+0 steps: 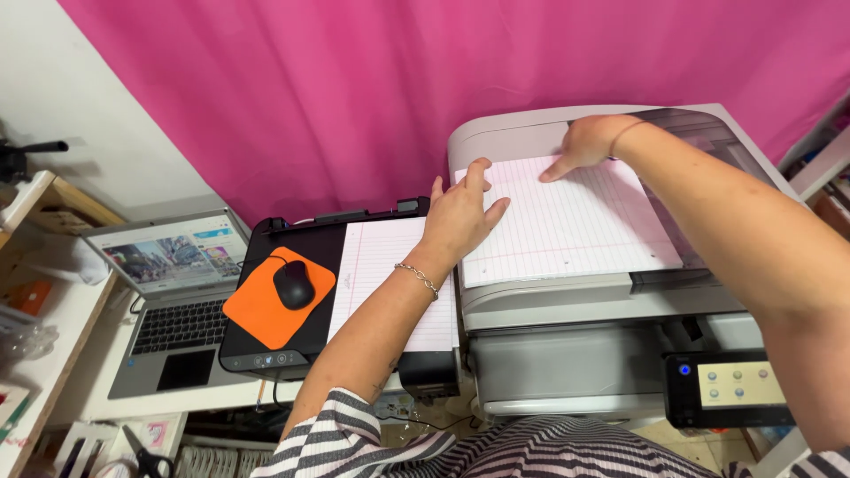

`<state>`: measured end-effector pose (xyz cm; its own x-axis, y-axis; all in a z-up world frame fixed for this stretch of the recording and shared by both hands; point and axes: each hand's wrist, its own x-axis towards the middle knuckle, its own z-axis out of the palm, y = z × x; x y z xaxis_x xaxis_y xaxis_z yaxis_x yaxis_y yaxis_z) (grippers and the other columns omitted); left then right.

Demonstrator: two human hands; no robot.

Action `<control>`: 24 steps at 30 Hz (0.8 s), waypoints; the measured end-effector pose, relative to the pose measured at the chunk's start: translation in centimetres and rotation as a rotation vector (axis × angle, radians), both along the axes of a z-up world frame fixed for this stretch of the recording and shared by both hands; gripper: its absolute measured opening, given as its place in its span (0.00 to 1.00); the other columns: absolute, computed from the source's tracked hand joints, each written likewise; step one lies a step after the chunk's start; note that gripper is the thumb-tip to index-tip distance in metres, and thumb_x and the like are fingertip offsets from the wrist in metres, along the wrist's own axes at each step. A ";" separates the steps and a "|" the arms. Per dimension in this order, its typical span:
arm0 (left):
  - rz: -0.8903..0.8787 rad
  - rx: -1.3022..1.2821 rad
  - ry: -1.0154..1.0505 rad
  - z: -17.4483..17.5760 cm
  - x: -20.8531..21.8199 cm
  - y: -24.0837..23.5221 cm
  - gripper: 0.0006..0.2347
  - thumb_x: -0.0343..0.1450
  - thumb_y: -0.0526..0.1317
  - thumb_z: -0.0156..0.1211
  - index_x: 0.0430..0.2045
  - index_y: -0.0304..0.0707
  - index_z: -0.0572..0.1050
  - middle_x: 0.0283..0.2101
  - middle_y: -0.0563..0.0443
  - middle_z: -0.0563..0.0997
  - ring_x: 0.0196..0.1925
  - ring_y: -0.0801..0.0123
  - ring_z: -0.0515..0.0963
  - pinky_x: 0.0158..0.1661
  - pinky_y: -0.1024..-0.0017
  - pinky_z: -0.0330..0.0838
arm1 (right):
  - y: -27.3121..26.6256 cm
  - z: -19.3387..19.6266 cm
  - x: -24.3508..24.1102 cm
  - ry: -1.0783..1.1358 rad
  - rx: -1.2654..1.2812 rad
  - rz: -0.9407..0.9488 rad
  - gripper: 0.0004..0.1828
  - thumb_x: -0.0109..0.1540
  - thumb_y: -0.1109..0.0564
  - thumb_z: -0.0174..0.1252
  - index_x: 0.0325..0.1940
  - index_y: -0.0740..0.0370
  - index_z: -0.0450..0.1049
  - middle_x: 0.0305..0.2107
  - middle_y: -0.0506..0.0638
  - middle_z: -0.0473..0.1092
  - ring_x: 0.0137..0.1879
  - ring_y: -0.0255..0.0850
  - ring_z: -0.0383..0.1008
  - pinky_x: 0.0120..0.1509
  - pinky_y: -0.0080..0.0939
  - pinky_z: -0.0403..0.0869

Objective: Scanning documents, stapling papers, and hanging small items on a display rack

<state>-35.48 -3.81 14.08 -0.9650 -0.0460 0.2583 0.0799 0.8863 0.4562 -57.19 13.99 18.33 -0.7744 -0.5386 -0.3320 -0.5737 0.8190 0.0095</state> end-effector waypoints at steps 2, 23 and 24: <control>-0.036 0.137 0.040 1.3 1.3 0.0 0.23 0.75 0.43 0.55 0.63 0.41 0.57 0.60 0.40 0.77 0.64 0.45 0.76 0.71 0.35 0.42 | 1.7 4.9 7.4 0.066 -0.087 -0.053 0.39 0.51 0.23 0.64 0.43 0.59 0.86 0.45 0.62 0.81 0.60 0.57 0.77 0.62 0.55 0.74; -0.671 1.703 -0.429 -2.4 27.4 3.1 0.24 0.79 0.43 0.40 0.71 0.30 0.52 0.76 0.40 0.53 0.79 0.55 0.51 0.74 0.57 0.41 | 7.6 -0.3 39.4 0.949 -0.471 0.932 0.17 0.67 0.59 0.49 0.58 0.66 0.74 0.45 0.55 0.76 0.44 0.44 0.75 0.44 0.43 0.74; -0.613 1.801 -0.439 -3.2 28.8 3.4 0.24 0.79 0.44 0.41 0.70 0.30 0.55 0.75 0.39 0.56 0.78 0.52 0.54 0.73 0.57 0.47 | 7.7 -1.2 40.1 0.918 -0.388 0.987 0.18 0.65 0.60 0.54 0.58 0.67 0.74 0.46 0.57 0.77 0.46 0.43 0.75 0.46 0.41 0.76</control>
<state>-6.67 -0.46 10.88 -0.9243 0.3737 0.0775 -0.2069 -0.6612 0.7211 -17.05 21.69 17.12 0.1159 -0.9205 0.3732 -0.8196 0.1236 0.5594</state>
